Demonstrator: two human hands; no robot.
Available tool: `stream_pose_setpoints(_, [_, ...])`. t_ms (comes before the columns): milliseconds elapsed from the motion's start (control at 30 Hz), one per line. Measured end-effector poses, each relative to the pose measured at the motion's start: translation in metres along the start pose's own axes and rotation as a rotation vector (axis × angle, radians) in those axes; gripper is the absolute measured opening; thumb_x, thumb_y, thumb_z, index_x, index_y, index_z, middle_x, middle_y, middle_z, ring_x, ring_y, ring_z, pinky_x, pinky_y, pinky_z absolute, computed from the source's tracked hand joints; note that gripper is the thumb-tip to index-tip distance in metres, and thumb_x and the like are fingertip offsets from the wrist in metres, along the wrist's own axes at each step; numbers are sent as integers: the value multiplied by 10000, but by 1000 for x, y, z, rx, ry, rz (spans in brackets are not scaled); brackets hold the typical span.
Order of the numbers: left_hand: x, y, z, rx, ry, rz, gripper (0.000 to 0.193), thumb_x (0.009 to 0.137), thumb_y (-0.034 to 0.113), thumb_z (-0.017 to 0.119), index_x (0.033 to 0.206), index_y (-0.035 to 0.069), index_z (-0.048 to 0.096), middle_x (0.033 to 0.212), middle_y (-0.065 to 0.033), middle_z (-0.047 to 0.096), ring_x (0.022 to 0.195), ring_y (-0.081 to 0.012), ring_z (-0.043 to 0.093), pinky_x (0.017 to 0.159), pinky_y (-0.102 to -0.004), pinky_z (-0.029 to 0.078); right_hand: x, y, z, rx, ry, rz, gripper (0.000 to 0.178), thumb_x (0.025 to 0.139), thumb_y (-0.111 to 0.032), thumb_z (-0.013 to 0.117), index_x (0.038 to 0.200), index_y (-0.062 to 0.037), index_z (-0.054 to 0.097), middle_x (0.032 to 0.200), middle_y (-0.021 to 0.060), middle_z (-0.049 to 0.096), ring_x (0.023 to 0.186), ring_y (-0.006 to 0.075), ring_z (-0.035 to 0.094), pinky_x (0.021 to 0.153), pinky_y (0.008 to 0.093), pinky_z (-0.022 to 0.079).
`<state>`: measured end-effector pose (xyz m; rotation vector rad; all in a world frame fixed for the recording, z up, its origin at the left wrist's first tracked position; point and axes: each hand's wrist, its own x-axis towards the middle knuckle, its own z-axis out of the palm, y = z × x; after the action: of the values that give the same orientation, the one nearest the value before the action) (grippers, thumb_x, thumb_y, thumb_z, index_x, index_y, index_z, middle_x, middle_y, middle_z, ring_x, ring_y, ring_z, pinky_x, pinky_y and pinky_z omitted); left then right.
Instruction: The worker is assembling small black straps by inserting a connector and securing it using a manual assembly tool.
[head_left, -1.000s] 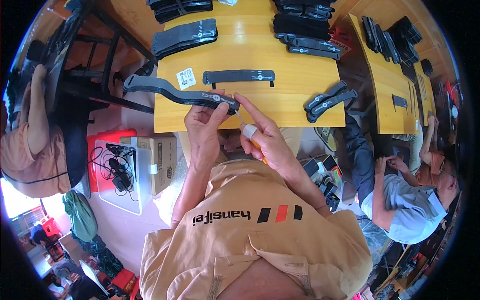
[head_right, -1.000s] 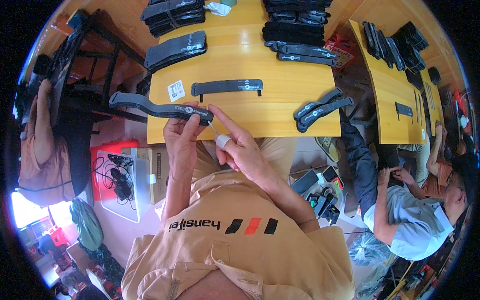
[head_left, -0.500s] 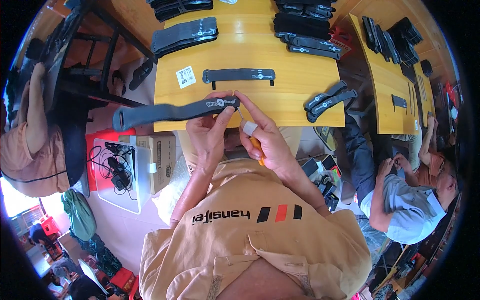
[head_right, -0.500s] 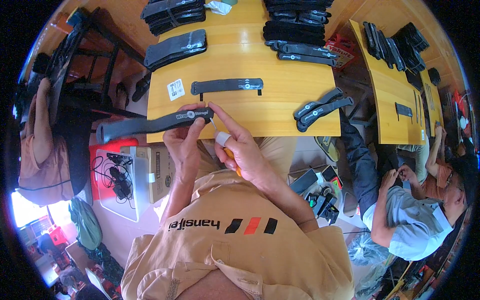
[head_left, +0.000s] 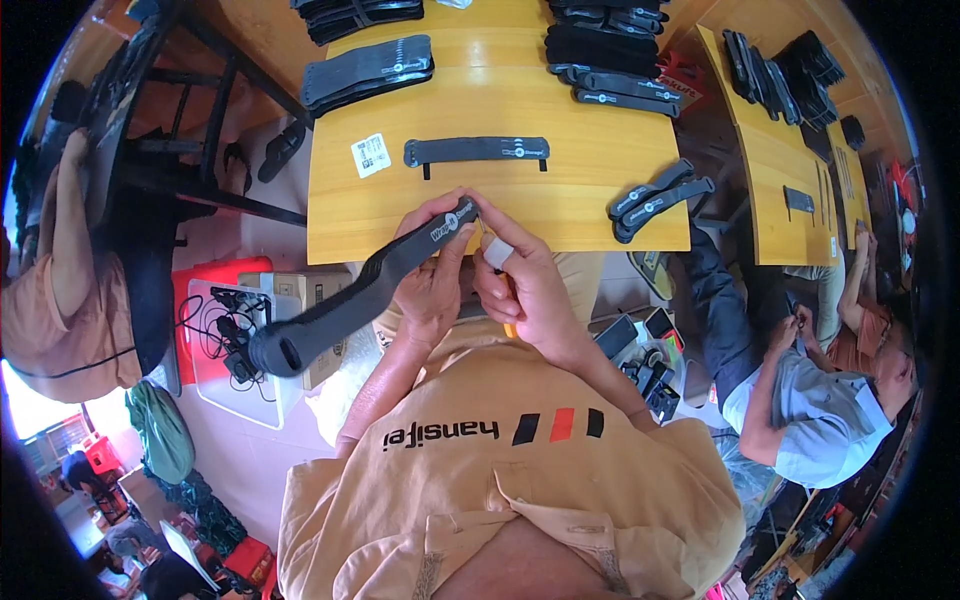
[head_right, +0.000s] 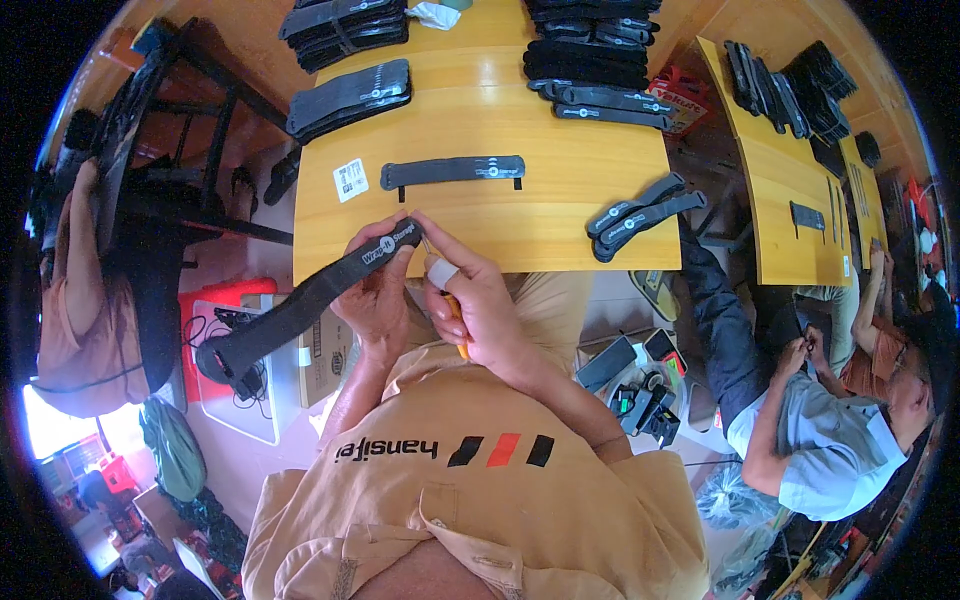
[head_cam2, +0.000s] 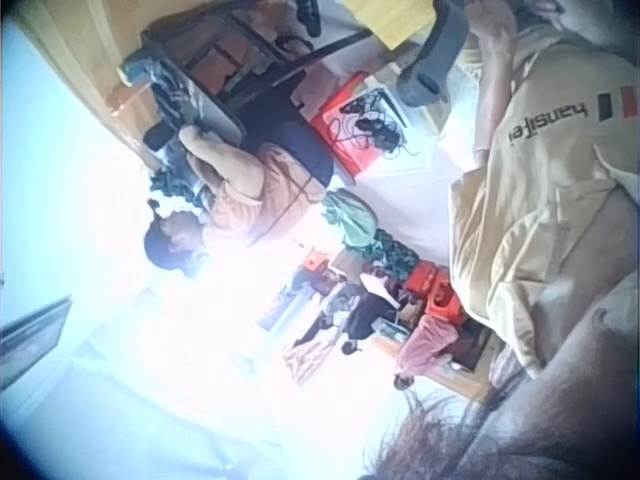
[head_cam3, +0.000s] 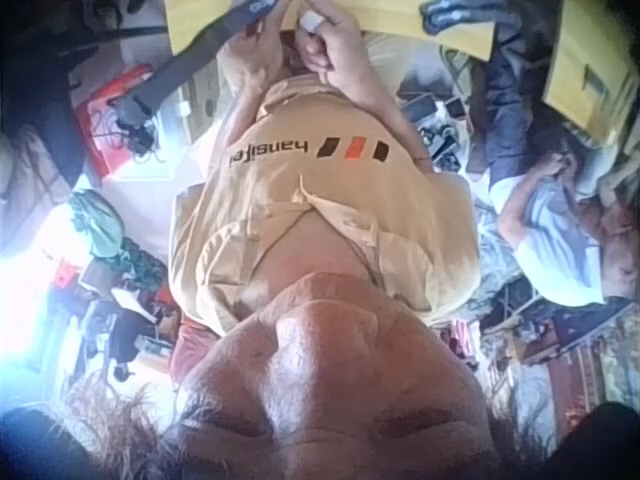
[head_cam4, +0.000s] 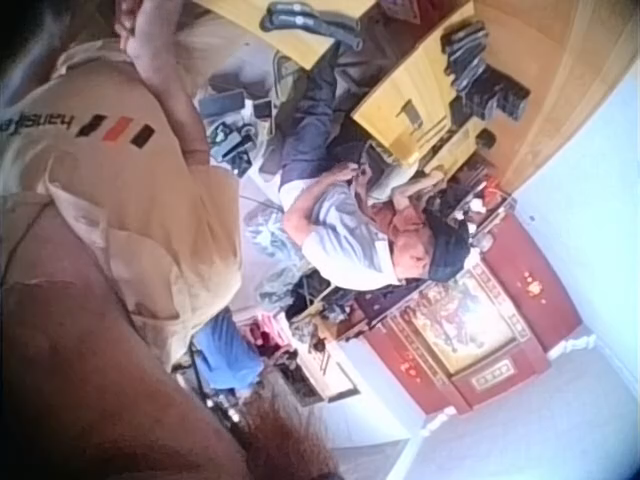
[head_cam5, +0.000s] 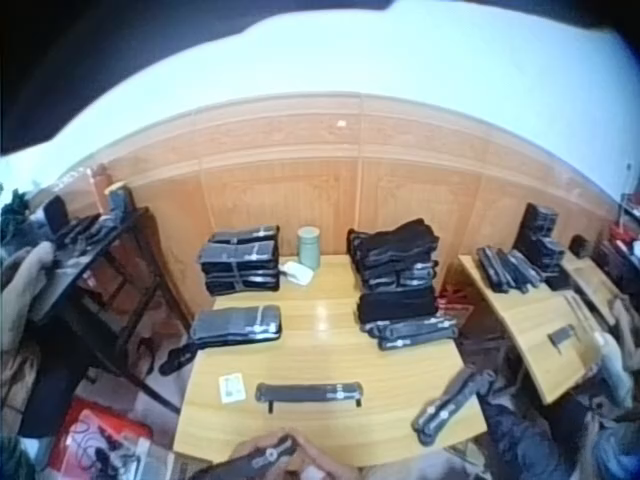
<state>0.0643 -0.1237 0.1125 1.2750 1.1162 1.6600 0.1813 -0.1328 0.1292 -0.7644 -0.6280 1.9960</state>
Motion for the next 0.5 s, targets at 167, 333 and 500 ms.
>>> stream_pose_setpoints(167, [1, -1, -6, 32, -21, 50, 293, 741, -155, 565, 1013, -48, 542, 1037, -169, 588, 982, -220, 564, 884, -308, 449, 1, -2, -2, 258, -83, 124, 474, 903, -125, 401, 1366, -160, 309, 527, -19, 421, 368, 27, 293, 325, 178, 219])
stream_pose_setpoints(333, [1, 9, -11, 217, -113, 148, 260, 744, -40, 641, 994, -26, 569, 1032, -130, 586, 917, -201, 584, 774, -269, 474, -1, -3, 8, -299, 154, -132, 468, 891, -80, 420, 1348, -157, 354, 555, -33, 424, 402, 15, 297, 364, 164, 250])
stream_pose_setpoints(500, [6, 9, -10, 265, -135, 280, 233, 736, -47, 643, 962, -22, 592, 1009, -145, 606, 915, -216, 592, 783, -271, 474, 0, 9, 0, -342, 154, -219, 440, 892, -73, 422, 1324, -150, 394, 598, -21, 441, 397, 21, 304, 352, 164, 242])
